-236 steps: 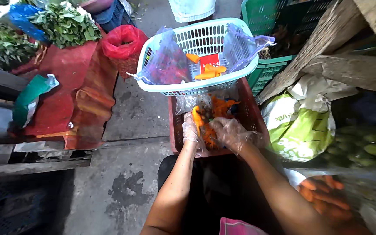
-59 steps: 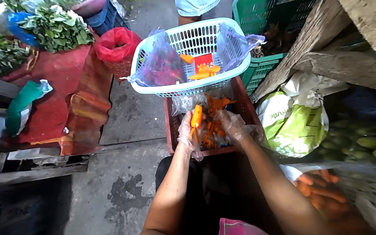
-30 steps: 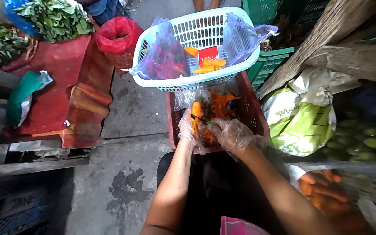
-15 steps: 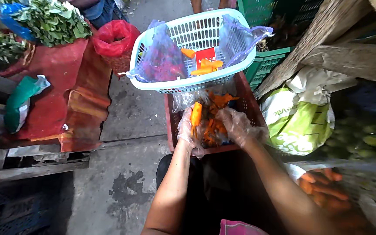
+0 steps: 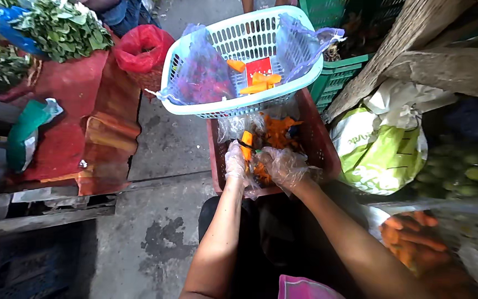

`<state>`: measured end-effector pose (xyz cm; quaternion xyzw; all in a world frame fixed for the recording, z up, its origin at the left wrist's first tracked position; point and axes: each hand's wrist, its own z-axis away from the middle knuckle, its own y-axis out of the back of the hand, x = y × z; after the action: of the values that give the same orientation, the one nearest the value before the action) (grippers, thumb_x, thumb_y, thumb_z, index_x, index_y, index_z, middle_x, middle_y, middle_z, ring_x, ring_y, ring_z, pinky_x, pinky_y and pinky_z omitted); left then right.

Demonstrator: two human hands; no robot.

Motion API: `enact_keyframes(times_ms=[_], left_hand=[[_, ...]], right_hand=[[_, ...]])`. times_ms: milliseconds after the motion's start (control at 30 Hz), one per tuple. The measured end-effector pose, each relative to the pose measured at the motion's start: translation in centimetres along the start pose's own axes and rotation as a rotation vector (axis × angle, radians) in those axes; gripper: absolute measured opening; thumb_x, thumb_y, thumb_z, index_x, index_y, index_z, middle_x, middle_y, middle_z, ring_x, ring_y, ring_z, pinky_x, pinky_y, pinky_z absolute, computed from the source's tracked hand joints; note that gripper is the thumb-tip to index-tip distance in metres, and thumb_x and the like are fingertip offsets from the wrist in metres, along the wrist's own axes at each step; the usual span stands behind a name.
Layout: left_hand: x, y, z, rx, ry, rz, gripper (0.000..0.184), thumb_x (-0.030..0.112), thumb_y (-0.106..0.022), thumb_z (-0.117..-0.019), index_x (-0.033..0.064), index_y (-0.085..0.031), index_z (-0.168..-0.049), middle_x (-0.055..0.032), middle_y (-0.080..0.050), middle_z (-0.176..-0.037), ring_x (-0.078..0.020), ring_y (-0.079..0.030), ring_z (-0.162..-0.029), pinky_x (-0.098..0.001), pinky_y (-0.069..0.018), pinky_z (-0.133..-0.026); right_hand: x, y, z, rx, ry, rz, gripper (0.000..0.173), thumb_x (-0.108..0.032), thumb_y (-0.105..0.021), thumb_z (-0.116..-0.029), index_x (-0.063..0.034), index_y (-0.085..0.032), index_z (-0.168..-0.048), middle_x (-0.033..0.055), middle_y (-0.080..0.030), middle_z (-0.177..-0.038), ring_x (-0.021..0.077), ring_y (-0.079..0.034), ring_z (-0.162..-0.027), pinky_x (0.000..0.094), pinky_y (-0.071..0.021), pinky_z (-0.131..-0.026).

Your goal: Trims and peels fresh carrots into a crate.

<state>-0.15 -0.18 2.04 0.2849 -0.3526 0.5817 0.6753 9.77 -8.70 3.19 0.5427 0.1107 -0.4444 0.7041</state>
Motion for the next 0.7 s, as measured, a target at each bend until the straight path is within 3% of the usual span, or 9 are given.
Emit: enact_keyframes(times_ms=[133, 233, 433, 600, 700], left_hand=[[0.1, 0.0, -0.1, 0.028, 0.001, -0.039, 0.04, 0.042, -0.033, -0.1119, 0.0107, -0.057, -0.113, -0.0043, -0.052, -0.081, -0.0144, -0.051, -0.064, -0.0308, -0.0468, -0.057], [0.1, 0.2, 0.0, -0.009, 0.037, -0.008, 0.04, 0.043, -0.033, -0.1117, 0.0106, -0.057, -0.109, -0.0045, -0.051, -0.079, -0.0148, -0.05, -0.063, -0.031, -0.0454, -0.057], [0.0, 0.0, 0.1, -0.095, 0.142, 0.138, 0.036, 0.039, -0.036, -0.1105, 0.0124, -0.053, -0.092, -0.0021, -0.049, -0.065, -0.0117, -0.047, -0.049, -0.0256, -0.0432, -0.044], [0.0, -0.2, 0.1, -0.038, 0.051, -0.046, 0.037, 0.039, -0.037, -0.1108, 0.0104, -0.057, -0.098, -0.0038, -0.049, -0.074, -0.0151, -0.047, -0.059, -0.0318, -0.0437, -0.054], [-0.1, 0.1, -0.2, -0.08, 0.109, 0.02, 0.038, 0.042, -0.037, -0.1102, 0.013, -0.054, -0.092, -0.0014, -0.049, -0.066, -0.0117, -0.047, -0.051, -0.0266, -0.0424, -0.046]], right_hand=[[0.1, -0.3, 0.2, -0.002, 0.0, 0.026, 0.046, -0.045, -0.049, -0.1083, -0.0124, -0.066, -0.135, 0.0197, -0.073, -0.112, 0.0381, -0.069, -0.11, 0.0592, -0.0515, -0.096], [0.2, -0.5, -0.2, 0.012, -0.031, 0.069, 0.048, -0.048, -0.049, -0.1076, -0.0132, -0.065, -0.136, 0.0196, -0.072, -0.114, 0.0387, -0.068, -0.112, 0.0592, -0.0514, -0.096], [0.1, 0.0, -0.8, 0.043, -0.114, 0.133, 0.048, -0.051, -0.047, -0.1071, -0.019, -0.064, -0.138, 0.0181, -0.072, -0.117, 0.0382, -0.067, -0.114, 0.0606, -0.0521, -0.095], [-0.5, -0.3, -0.7, 0.047, -0.149, 0.16, 0.051, -0.053, -0.045, -0.1074, -0.0189, -0.06, -0.142, 0.0186, -0.07, -0.121, 0.0393, -0.065, -0.117, 0.0608, -0.0514, -0.096], [0.0, -0.2, -0.8, 0.042, -0.126, 0.101, 0.048, -0.052, -0.045, -0.1074, -0.0186, -0.063, -0.137, 0.0186, -0.072, -0.115, 0.0389, -0.068, -0.111, 0.061, -0.0525, -0.092]])
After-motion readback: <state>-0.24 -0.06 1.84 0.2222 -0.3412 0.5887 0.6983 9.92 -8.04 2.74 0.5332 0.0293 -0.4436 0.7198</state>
